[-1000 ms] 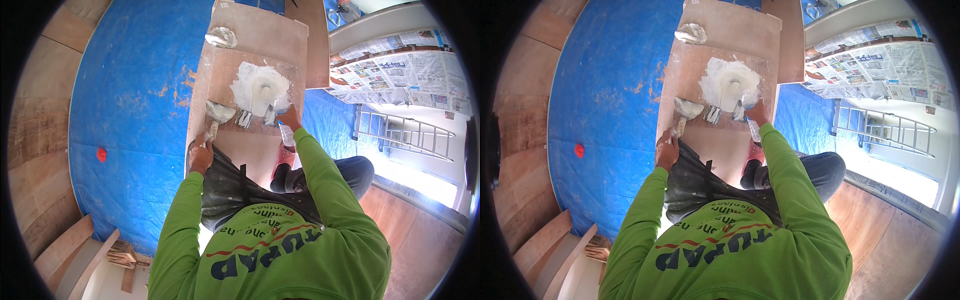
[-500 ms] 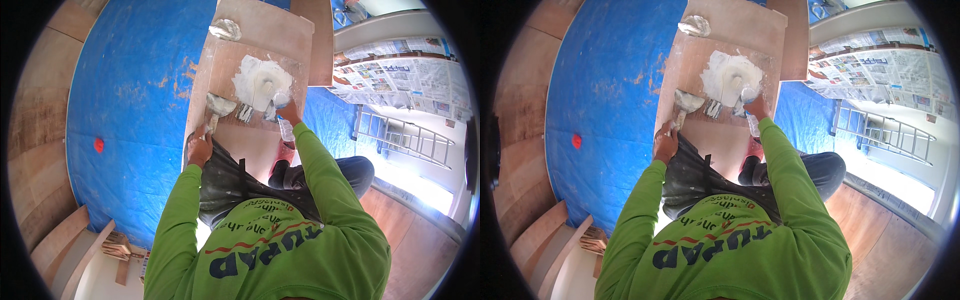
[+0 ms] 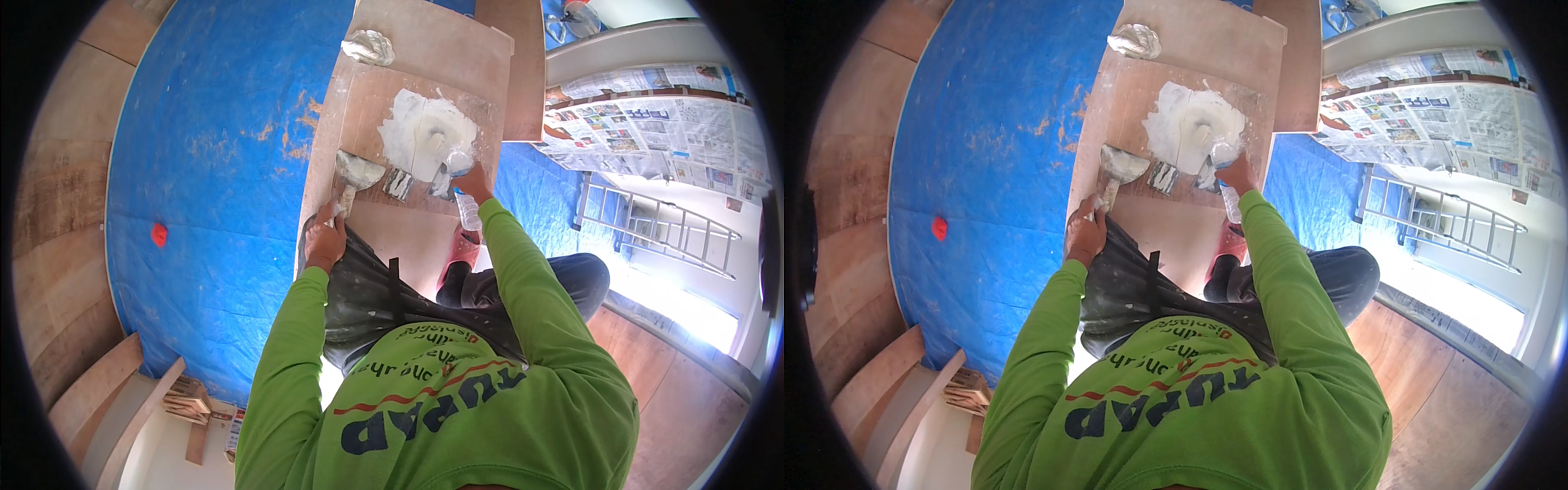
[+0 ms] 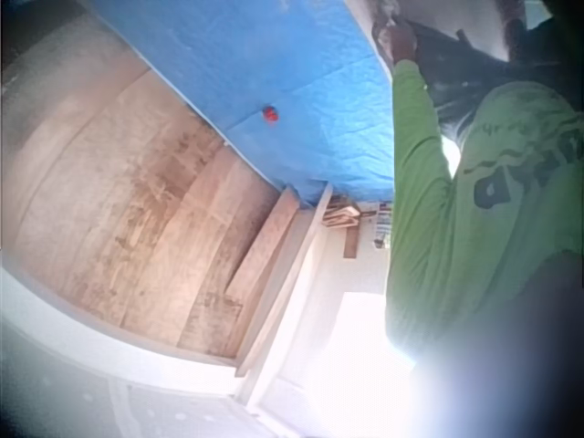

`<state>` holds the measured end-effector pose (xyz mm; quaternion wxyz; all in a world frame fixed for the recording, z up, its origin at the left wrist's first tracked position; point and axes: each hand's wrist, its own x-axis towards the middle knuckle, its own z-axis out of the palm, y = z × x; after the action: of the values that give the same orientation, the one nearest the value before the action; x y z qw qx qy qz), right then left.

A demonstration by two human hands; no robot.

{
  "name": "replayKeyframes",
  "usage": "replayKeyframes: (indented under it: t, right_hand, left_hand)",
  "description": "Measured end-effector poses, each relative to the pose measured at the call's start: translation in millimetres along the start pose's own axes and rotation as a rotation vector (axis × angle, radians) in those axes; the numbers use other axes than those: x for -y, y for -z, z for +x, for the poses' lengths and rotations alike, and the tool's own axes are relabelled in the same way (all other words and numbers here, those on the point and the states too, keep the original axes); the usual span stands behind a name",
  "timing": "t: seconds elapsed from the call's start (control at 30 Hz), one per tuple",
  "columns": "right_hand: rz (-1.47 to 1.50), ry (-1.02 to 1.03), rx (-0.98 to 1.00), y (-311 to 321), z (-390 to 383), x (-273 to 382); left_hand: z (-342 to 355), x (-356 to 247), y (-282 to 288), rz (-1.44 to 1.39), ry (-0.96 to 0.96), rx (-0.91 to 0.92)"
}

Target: The person applies white plaster to a ceiling using a trowel and a smaller scraper. They repeatedly scoop plaster from a board on the floor and spread it on the ceiling surface, smoothing it with the tools.

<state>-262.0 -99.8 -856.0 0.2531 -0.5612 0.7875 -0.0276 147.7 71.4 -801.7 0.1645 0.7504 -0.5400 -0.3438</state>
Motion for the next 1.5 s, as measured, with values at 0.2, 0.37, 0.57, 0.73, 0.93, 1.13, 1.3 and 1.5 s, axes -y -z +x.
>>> replayKeyframes:
  t: [0.2, 0.37, 0.57, 0.73, 0.93, 1.13, 1.3, 1.5]
  right_hand:
    - [-0.016, -0.018, 0.001, 0.9, 1.5, 0.7]
    - [-0.043, -0.018, 0.010, -10.4, 10.8, -10.4]
    - [-0.087, -0.053, 0.026, -15.5, 13.0, -13.6]
    - [-0.070, -0.014, -0.026, -15.7, 17.7, -18.7]
    - [-0.037, 0.060, -0.013, -26.1, 31.5, -31.6]
    - [-0.029, 0.054, -0.097, -25.5, 24.2, -30.7]
    - [0.036, 0.085, -0.039, -13.5, 18.2, -19.4]
    - [-0.032, 0.037, -0.057, -2.5, 2.4, -5.7]
  left_hand:
    - [-0.7, -3.7, 2.8, -0.020, 0.005, -0.005]
    - [0.7, 1.4, -1.1, -0.015, -0.019, -0.011]
    - [4.5, 7.8, -7.7, 0.014, -0.010, 0.011]
    - [3.0, 4.9, -4.1, 0.013, 0.033, 0.042]
    - [4.3, 8.2, -7.6, 0.026, 0.028, 0.041]
    - [3.2, 8.1, -8.8, 0.035, -0.015, -0.019]
    - [2.2, 2.4, -1.7, 0.005, 0.044, 0.025]
    - [4.6, 6.3, -6.2, 0.052, 0.021, 0.006]
